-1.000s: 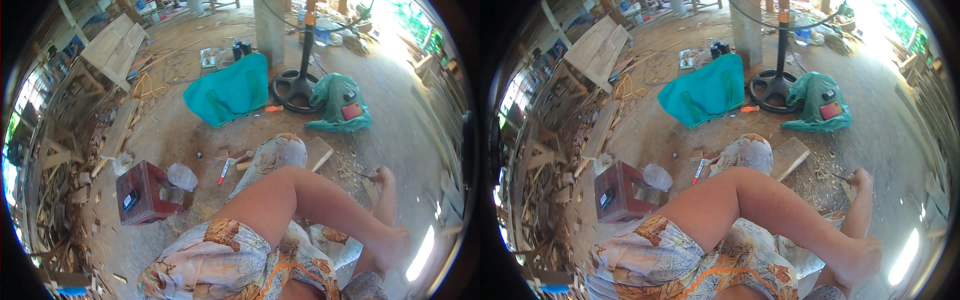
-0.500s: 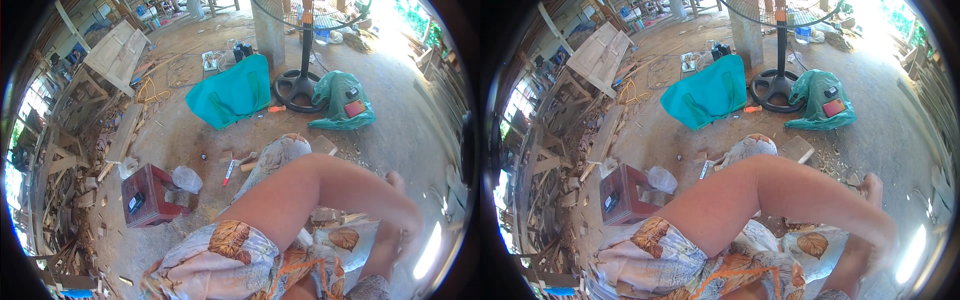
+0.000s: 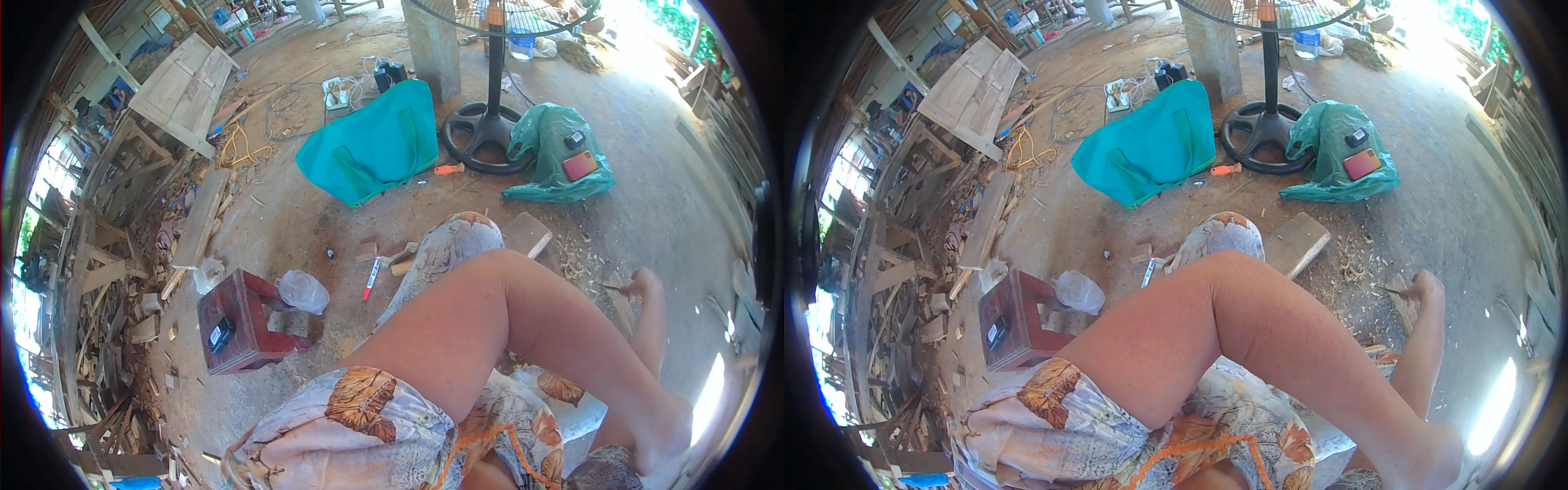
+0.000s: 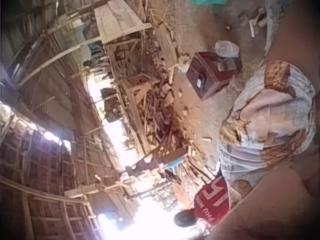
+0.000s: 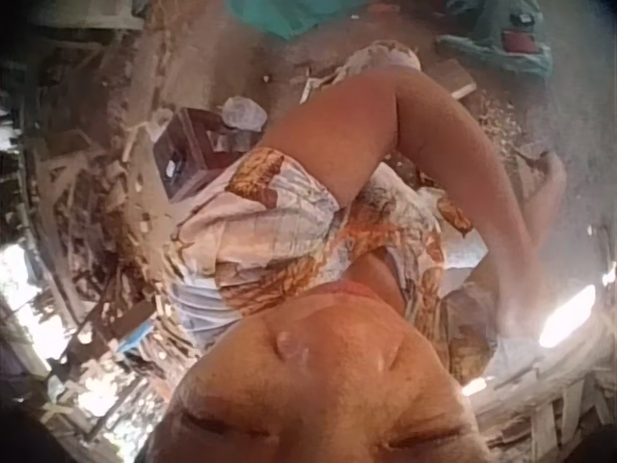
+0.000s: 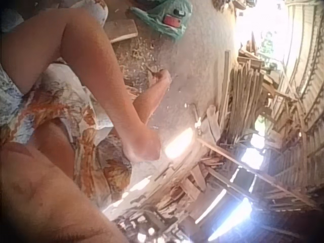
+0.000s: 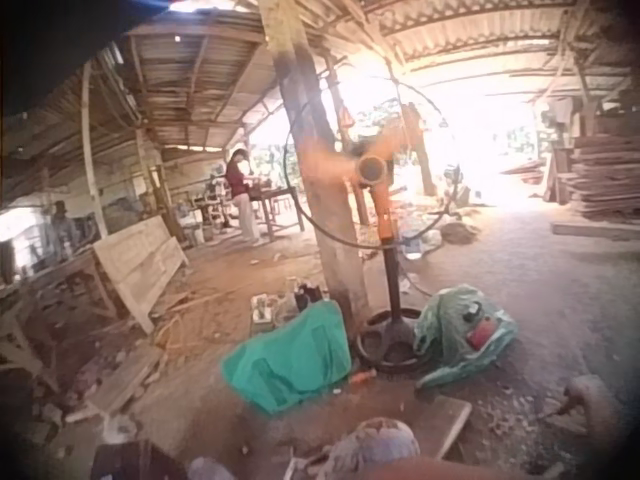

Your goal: Manually shaving and carving wood using a mallet and a drawknife or chisel-like tool.

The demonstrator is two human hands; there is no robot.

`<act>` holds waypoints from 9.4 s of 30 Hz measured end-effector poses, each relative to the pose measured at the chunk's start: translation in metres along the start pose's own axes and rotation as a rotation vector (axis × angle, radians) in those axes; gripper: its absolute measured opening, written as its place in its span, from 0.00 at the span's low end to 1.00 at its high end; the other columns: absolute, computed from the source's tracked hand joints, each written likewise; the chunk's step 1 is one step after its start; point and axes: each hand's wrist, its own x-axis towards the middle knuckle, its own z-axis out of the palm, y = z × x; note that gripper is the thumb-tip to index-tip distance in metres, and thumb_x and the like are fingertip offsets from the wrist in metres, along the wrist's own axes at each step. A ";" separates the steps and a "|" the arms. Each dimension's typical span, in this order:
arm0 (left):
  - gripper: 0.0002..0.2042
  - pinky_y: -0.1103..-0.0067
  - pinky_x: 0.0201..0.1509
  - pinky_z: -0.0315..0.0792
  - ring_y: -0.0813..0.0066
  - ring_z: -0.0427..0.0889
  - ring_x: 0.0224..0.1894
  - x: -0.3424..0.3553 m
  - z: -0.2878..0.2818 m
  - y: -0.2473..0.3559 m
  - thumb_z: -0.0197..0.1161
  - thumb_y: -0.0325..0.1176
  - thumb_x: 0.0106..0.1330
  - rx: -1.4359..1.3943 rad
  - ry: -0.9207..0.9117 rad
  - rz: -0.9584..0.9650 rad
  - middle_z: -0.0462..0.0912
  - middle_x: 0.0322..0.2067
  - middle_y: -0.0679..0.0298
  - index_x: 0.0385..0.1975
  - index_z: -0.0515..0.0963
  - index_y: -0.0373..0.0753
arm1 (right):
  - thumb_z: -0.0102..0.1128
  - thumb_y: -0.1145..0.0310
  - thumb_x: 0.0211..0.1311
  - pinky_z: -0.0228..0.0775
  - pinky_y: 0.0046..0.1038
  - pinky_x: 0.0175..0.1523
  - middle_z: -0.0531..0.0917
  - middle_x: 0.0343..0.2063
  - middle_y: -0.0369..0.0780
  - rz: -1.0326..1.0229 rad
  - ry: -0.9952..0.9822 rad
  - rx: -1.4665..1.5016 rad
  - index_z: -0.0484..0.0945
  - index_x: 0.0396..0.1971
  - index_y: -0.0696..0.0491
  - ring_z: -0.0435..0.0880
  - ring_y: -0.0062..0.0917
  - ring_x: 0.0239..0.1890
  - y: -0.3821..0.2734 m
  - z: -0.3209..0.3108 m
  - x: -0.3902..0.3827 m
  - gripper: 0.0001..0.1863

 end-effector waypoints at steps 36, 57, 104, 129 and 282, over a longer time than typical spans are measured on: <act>0.08 0.75 0.34 0.73 0.70 0.81 0.29 -0.060 -0.055 -0.085 0.62 0.36 0.47 -0.023 -0.068 -0.296 0.82 0.25 0.64 0.27 0.82 0.45 | 0.71 0.65 0.36 0.75 0.31 0.43 0.84 0.33 0.42 0.410 -0.312 -0.343 0.84 0.29 0.52 0.84 0.32 0.40 -0.170 -0.042 -0.019 0.15; 0.04 0.72 0.37 0.74 0.62 0.82 0.32 -0.059 -0.044 -0.024 0.61 0.29 0.47 -0.419 -0.078 -0.048 0.82 0.26 0.56 0.21 0.80 0.37 | 0.68 0.70 0.39 0.75 0.31 0.45 0.84 0.38 0.43 0.438 -0.342 -0.334 0.84 0.33 0.53 0.83 0.31 0.42 -0.167 -0.050 -0.027 0.15; 0.06 0.63 0.49 0.61 0.66 0.75 0.38 -0.074 -0.037 -0.017 0.56 0.31 0.55 -0.823 0.007 0.038 0.76 0.26 0.58 0.23 0.76 0.35 | 0.69 0.68 0.42 0.75 0.32 0.47 0.84 0.39 0.38 0.464 -0.413 -0.296 0.84 0.36 0.49 0.83 0.29 0.44 -0.157 -0.055 -0.028 0.16; 0.36 0.57 0.68 0.45 0.50 0.58 0.65 -0.118 0.002 -0.024 0.58 0.61 0.55 -0.490 0.282 0.043 0.66 0.57 0.50 0.54 0.69 0.35 | 0.65 0.66 0.46 0.77 0.30 0.44 0.84 0.37 0.40 0.438 -0.371 -0.214 0.83 0.35 0.52 0.84 0.29 0.41 -0.162 -0.055 -0.031 0.14; 0.35 0.69 0.25 0.75 0.62 0.78 0.34 -0.330 0.243 -0.155 0.66 0.53 0.54 -1.459 1.851 -2.100 0.74 0.43 0.54 0.50 0.57 0.35 | 0.54 0.72 0.44 0.68 0.40 0.39 0.80 0.30 0.47 0.284 -0.057 0.335 0.73 0.46 0.46 0.79 0.44 0.35 -0.375 0.042 -0.217 0.23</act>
